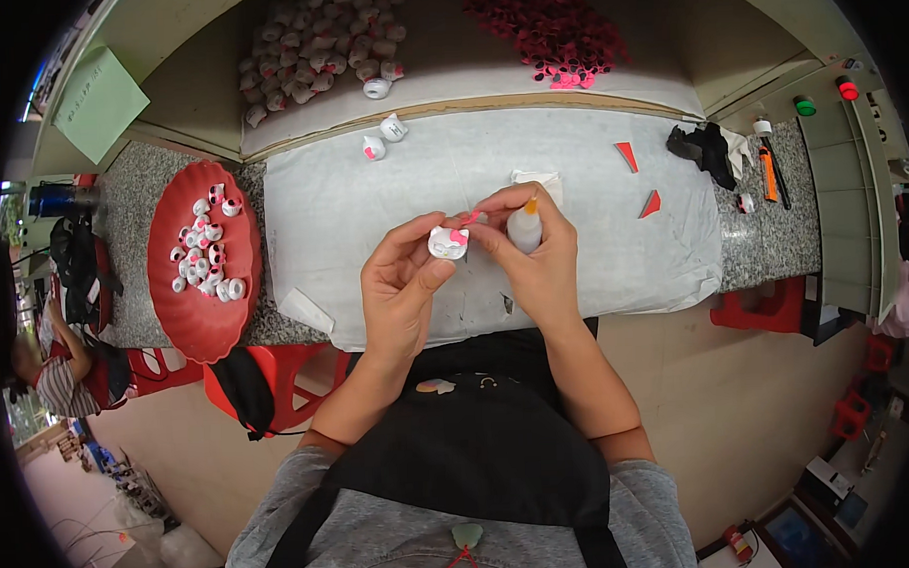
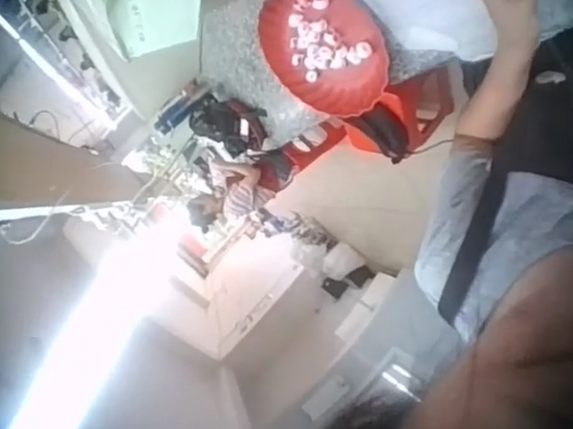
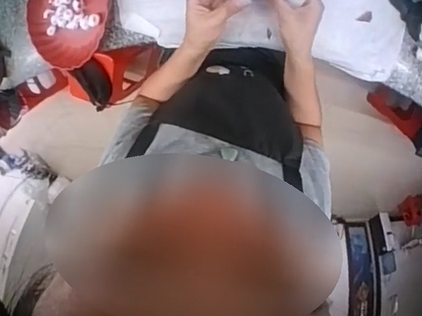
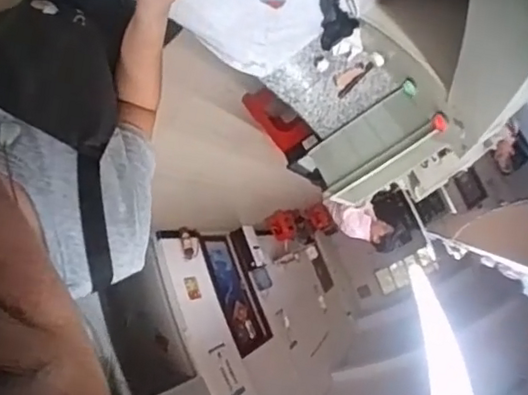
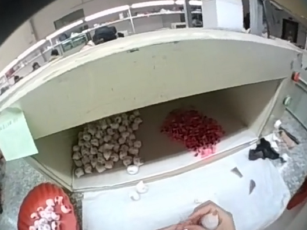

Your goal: Applying glue and decorative components to plastic toy heads on an assembly line.

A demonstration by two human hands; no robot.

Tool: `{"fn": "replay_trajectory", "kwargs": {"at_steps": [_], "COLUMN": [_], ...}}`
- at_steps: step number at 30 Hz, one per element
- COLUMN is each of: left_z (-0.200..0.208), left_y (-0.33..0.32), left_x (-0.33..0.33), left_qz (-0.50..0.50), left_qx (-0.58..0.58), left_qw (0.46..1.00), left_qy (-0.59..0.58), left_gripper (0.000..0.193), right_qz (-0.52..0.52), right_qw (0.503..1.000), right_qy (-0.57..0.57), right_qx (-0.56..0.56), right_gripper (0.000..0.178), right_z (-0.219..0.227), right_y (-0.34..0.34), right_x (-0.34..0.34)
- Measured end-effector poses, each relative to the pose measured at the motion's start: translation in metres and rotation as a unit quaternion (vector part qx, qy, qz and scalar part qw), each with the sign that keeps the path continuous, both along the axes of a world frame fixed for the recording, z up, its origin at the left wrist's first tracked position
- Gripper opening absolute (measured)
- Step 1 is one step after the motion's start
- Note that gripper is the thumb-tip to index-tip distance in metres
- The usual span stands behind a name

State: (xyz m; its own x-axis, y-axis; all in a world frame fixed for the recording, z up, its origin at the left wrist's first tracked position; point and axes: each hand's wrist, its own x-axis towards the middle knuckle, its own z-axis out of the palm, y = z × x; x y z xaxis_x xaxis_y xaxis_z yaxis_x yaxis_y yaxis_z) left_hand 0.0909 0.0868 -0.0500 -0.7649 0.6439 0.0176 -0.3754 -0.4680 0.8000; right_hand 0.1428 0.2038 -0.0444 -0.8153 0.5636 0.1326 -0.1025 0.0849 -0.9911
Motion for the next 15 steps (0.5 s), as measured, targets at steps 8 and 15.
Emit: {"fn": "replay_trajectory", "kwargs": {"at_steps": [8, 15], "left_z": [-0.002, -0.001], "left_y": [-0.001, -0.002], "left_x": [-0.001, -0.004], "left_qz": [-0.046, -0.032], "left_qx": [0.019, 0.014], "left_qw": [0.998, 0.999], "left_qy": [-0.045, -0.031], "left_gripper": [0.036, 0.037], "right_qz": [0.056, 0.071], "right_qw": [0.971, 0.961], "right_qy": [-0.006, 0.036], "right_qx": [-0.234, -0.267], "right_gripper": [0.015, 0.012], "right_z": [-0.007, -0.003], "right_y": [0.01, 0.017], "right_x": [0.013, 0.026]}}
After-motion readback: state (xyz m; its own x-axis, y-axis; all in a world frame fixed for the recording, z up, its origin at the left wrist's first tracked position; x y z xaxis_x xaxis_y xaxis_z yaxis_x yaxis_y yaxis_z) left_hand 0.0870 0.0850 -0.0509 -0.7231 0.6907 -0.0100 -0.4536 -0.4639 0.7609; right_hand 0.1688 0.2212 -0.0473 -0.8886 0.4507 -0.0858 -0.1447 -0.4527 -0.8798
